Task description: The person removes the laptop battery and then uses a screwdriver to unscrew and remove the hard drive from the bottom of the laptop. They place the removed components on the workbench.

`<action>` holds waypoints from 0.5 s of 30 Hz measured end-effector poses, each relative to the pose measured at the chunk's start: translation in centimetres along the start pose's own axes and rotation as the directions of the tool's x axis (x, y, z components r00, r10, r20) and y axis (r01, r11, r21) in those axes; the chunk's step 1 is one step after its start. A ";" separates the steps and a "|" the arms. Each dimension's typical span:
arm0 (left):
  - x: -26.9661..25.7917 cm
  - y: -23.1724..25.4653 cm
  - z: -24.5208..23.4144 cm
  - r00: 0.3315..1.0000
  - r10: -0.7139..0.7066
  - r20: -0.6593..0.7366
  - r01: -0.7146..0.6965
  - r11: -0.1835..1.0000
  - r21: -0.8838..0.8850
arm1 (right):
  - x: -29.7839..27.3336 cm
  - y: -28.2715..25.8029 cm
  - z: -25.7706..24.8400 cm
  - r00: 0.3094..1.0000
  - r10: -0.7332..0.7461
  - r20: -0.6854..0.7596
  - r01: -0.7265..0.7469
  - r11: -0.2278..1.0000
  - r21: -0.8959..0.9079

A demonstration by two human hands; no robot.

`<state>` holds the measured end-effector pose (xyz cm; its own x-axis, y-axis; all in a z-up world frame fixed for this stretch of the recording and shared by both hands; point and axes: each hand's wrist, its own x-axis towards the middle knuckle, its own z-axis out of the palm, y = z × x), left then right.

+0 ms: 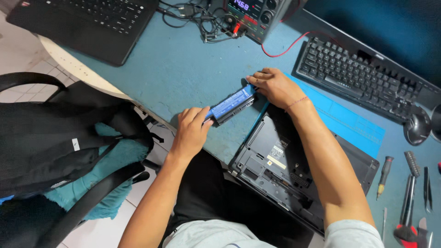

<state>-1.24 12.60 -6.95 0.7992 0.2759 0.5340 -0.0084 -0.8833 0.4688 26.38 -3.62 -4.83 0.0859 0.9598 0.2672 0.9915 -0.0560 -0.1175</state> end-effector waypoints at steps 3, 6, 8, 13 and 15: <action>-0.1 -0.5 -0.1 0.999 -0.048 0.023 0.050 0.994 -0.096 | 0.8 -0.3 -1.2 0.997 -0.015 0.076 0.010 0.998 0.059; 0.4 0.5 -0.6 0.990 -0.135 0.044 0.138 0.985 -0.100 | 1.5 -1.0 -2.1 0.993 0.041 0.112 -0.048 0.997 0.061; 0.7 1.2 -0.6 0.988 -0.143 0.054 0.148 0.985 -0.088 | 1.5 0.0 -1.1 0.992 0.052 0.111 -0.056 0.998 0.034; 1.5 2.0 0.7 0.983 -0.184 0.014 0.185 0.978 -0.095 | 1.7 2.6 0.7 0.988 0.122 0.100 -0.115 0.990 -0.076; 1.7 1.8 1.5 0.982 -0.191 -0.008 0.190 0.981 -0.038 | 1.9 2.8 1.4 0.964 0.225 0.139 -0.201 0.965 -0.167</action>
<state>0.96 10.95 -6.27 0.7815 0.4423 0.4401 0.1211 -0.7994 0.5885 29.23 -1.58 -5.96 0.2922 0.9513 0.0984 0.9561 -0.2929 -0.0074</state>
